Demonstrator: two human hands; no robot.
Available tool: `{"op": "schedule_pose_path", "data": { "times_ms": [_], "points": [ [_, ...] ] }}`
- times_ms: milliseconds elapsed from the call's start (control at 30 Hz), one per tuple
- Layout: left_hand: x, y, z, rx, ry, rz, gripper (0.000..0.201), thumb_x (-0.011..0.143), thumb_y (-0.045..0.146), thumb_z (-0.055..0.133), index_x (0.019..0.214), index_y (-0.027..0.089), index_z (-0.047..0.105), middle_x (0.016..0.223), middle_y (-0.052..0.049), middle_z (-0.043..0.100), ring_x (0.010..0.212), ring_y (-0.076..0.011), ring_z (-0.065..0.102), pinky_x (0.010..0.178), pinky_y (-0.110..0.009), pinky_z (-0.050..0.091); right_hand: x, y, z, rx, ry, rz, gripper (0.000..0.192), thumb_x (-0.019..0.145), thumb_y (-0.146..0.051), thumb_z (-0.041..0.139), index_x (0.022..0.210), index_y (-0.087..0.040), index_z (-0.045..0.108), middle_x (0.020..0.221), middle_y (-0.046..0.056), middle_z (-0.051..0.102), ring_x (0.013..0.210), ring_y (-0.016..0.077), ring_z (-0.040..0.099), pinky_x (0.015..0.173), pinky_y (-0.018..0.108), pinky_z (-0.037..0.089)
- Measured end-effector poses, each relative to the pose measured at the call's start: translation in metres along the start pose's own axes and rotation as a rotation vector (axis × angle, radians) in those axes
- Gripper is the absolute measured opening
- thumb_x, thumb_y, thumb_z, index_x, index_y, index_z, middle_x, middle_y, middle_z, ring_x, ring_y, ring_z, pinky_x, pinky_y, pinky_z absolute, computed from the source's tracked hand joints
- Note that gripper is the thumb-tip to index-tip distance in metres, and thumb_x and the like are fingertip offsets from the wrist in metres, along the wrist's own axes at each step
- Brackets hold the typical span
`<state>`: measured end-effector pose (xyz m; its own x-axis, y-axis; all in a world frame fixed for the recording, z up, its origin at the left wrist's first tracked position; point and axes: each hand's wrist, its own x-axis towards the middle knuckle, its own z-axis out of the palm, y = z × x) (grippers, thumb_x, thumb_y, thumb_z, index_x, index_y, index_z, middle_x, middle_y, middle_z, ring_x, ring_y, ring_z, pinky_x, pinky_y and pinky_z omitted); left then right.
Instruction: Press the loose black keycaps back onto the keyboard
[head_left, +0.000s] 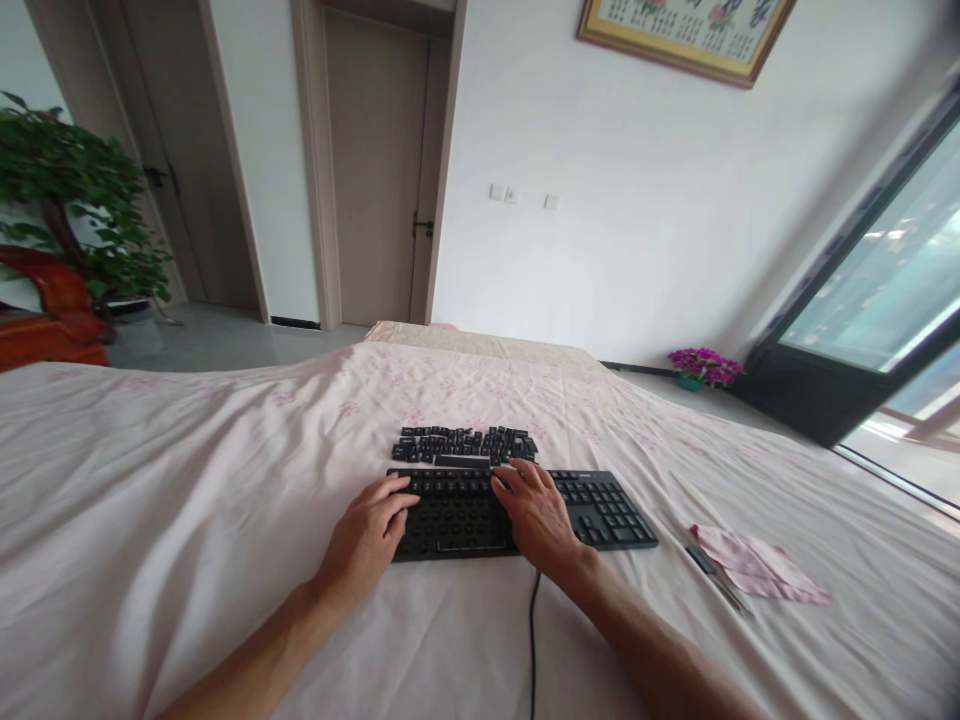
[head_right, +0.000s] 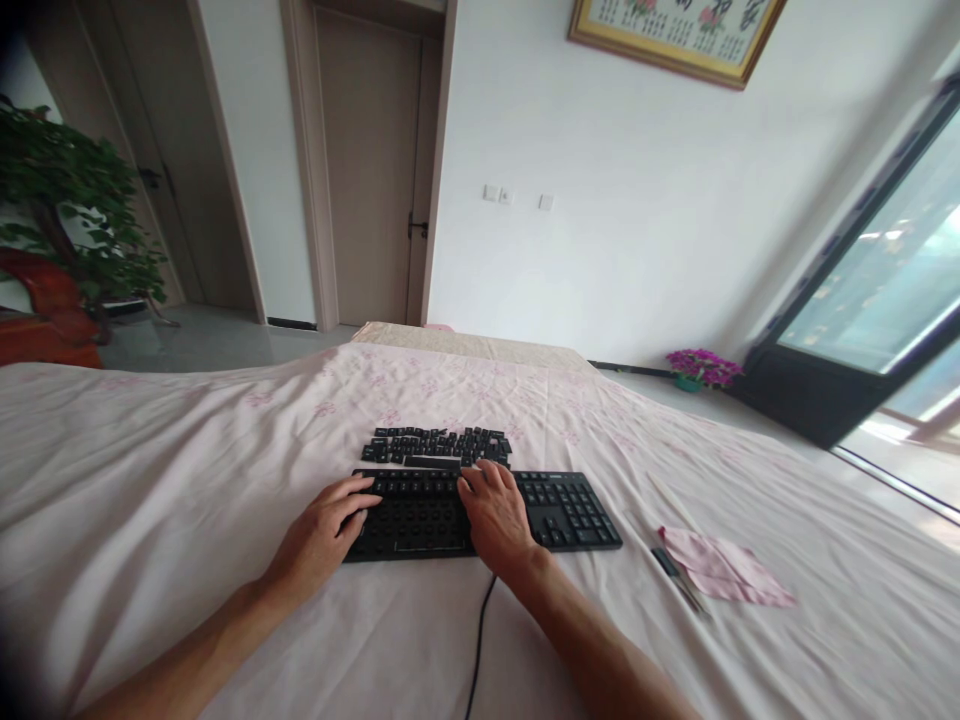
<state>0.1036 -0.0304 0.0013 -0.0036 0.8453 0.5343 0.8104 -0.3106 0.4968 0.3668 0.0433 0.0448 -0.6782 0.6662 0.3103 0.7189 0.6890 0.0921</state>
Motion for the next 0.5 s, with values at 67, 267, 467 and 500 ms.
{"op": "schedule_pose_path", "data": {
  "times_ms": [67,267,467,500],
  "points": [
    [0.0,0.0,0.0,0.005,-0.001,0.002,0.031,0.084,0.013,0.047,0.101,0.025,0.07,0.123,-0.004,0.063,0.115,-0.0206,0.057,0.102,-0.04,0.046,-0.001,-0.001,0.001,-0.002,-0.002,-0.009,0.053,0.071,-0.002,0.051,0.12,-0.021,0.06,0.132,0.006,0.056,0.128,0.0255,0.037,0.11,0.04,0.024],
    [-0.001,-0.004,0.003,0.004,-0.001,-0.005,0.032,0.084,0.012,0.048,0.1,0.026,0.071,0.123,-0.003,0.063,0.117,-0.021,0.057,0.103,-0.041,0.046,0.009,0.016,-0.001,0.117,-0.006,0.022,0.05,0.074,-0.002,0.047,0.112,-0.028,0.068,0.121,0.0,0.065,0.121,0.0219,0.046,0.102,0.036,0.035],
    [-0.001,-0.006,0.004,0.004,0.012,0.011,0.033,0.083,0.012,0.048,0.1,0.027,0.071,0.122,-0.003,0.063,0.116,-0.0212,0.057,0.102,-0.041,0.047,0.062,0.067,0.006,0.173,0.032,0.239,0.033,0.084,-0.016,0.05,0.105,-0.028,0.073,0.105,0.001,0.071,0.101,0.0172,0.059,0.093,0.028,0.039],
    [-0.001,-0.006,0.004,0.006,0.01,0.009,0.033,0.083,0.012,0.048,0.1,0.027,0.072,0.122,-0.003,0.063,0.116,-0.0213,0.057,0.102,-0.041,0.048,0.072,0.074,0.008,0.165,-0.009,0.252,0.03,0.085,-0.019,0.051,0.103,-0.029,0.074,0.104,0.0,0.072,0.102,0.0175,0.059,0.093,0.028,0.038]
  ]
}}
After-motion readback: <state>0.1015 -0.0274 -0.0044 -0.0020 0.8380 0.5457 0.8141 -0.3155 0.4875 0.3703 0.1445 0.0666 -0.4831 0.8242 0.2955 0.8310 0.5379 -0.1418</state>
